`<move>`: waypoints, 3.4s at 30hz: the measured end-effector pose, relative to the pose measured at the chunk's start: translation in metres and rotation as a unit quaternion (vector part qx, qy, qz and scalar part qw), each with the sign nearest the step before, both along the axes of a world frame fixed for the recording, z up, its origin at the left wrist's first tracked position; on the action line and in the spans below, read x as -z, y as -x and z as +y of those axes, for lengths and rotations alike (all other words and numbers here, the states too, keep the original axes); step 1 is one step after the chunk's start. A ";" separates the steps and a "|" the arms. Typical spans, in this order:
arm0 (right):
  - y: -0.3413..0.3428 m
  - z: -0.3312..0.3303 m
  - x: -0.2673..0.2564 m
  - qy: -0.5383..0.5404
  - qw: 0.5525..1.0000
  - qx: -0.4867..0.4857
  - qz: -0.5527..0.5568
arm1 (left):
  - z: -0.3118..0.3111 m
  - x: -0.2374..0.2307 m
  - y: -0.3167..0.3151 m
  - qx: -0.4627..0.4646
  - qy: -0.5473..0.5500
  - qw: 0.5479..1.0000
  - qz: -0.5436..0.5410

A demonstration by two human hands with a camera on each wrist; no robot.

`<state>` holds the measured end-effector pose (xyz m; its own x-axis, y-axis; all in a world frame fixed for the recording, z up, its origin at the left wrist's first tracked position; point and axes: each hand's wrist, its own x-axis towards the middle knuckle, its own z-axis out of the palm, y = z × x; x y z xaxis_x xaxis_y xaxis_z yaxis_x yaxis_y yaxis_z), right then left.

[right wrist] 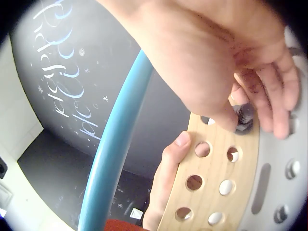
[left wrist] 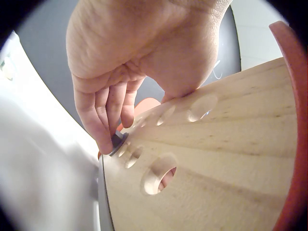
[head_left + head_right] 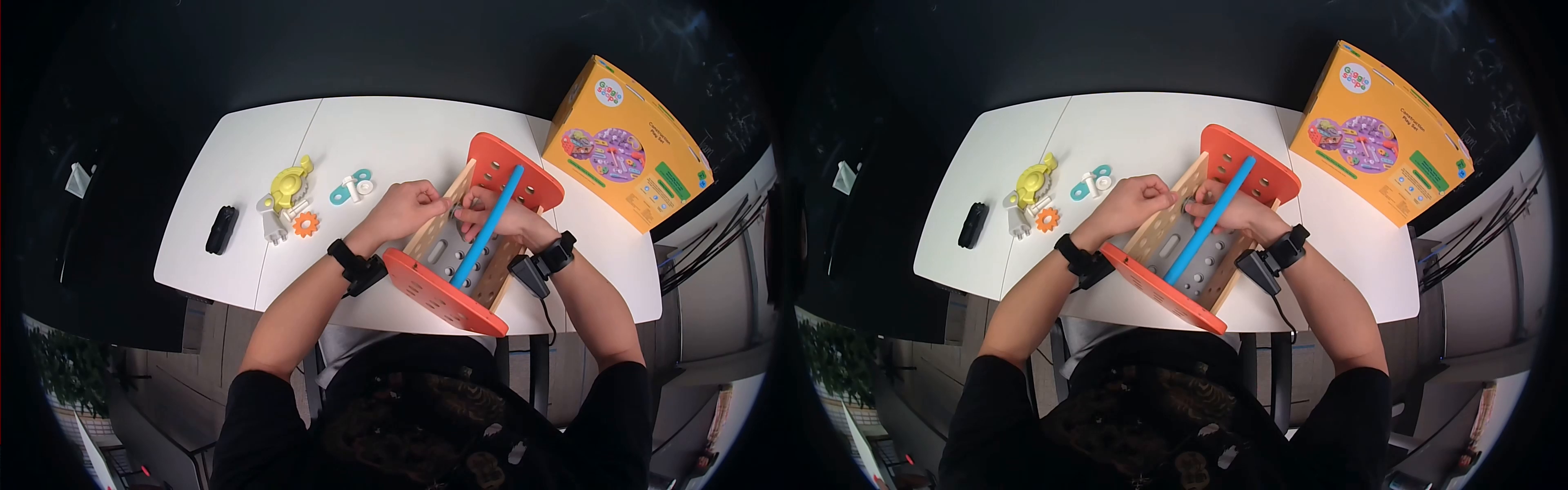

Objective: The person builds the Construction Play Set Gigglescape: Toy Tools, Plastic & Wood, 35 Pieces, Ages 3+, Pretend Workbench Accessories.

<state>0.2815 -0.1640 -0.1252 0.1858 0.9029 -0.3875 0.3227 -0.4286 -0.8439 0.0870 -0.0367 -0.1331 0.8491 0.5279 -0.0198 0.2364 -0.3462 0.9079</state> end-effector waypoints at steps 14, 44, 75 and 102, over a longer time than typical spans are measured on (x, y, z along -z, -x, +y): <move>0.002 0.001 -0.007 0.038 0.999 -0.003 0.004 | -0.002 -0.004 0.001 -0.004 0.000 1.000 0.010; -0.001 0.003 0.002 0.048 0.998 -0.038 0.005 | -0.001 -0.001 0.000 -0.001 0.010 1.000 -0.005; -0.003 0.008 0.002 0.041 0.998 -0.049 0.018 | -0.001 0.000 0.000 -0.005 0.002 1.000 0.001; -0.036 -0.074 -0.071 -0.314 0.855 0.109 -0.397 | -0.014 -0.027 0.110 0.182 -0.080 0.972 -0.124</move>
